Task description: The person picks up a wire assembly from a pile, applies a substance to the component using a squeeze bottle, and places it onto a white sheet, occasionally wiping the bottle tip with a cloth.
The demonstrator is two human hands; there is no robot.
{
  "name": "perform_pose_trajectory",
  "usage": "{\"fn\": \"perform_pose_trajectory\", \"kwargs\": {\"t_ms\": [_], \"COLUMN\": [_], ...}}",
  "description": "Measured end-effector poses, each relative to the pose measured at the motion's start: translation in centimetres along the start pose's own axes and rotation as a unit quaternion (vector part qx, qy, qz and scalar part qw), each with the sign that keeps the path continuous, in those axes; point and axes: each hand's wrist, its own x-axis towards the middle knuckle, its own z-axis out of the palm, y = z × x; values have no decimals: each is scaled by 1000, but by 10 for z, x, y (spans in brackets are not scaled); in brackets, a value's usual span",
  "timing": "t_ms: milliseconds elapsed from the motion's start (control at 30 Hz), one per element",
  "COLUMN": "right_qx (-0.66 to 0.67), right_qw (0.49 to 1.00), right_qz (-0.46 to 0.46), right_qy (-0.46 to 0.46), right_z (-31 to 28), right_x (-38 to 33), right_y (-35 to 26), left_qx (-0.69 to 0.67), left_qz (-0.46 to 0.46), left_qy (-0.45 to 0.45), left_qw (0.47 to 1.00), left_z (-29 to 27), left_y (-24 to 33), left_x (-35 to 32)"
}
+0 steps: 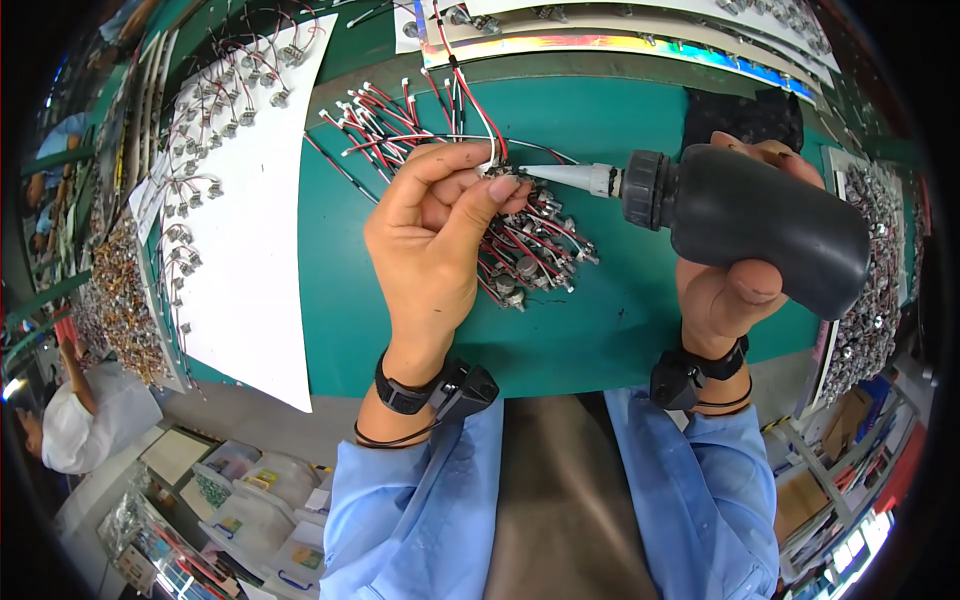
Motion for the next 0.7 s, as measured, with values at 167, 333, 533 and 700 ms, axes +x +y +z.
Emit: {"fn": "perform_pose_trajectory", "kwargs": {"t_ms": [167, 333, 533, 700], "right_qx": [14, 11, 13, -17], "right_qw": [1000, 1000, 999, 1000], "right_qz": [-1, -16, -8, 13], "right_qy": [26, 19, 31, -18], "right_z": [6, 5, 7, 4], "right_x": [-1, -3, -4, -4], "right_y": [-1, 2, 2, -2], "left_qx": [4, 1, -5, 4], "left_qz": [2, 2, 1, -1], "left_qy": [-3, 1, -3, -4], "left_qw": [1000, 1000, 1000, 1000], "left_z": [0, 0, 0, 0], "left_y": [0, -1, -2, 0], "left_x": [0, -1, -1, -1]}}
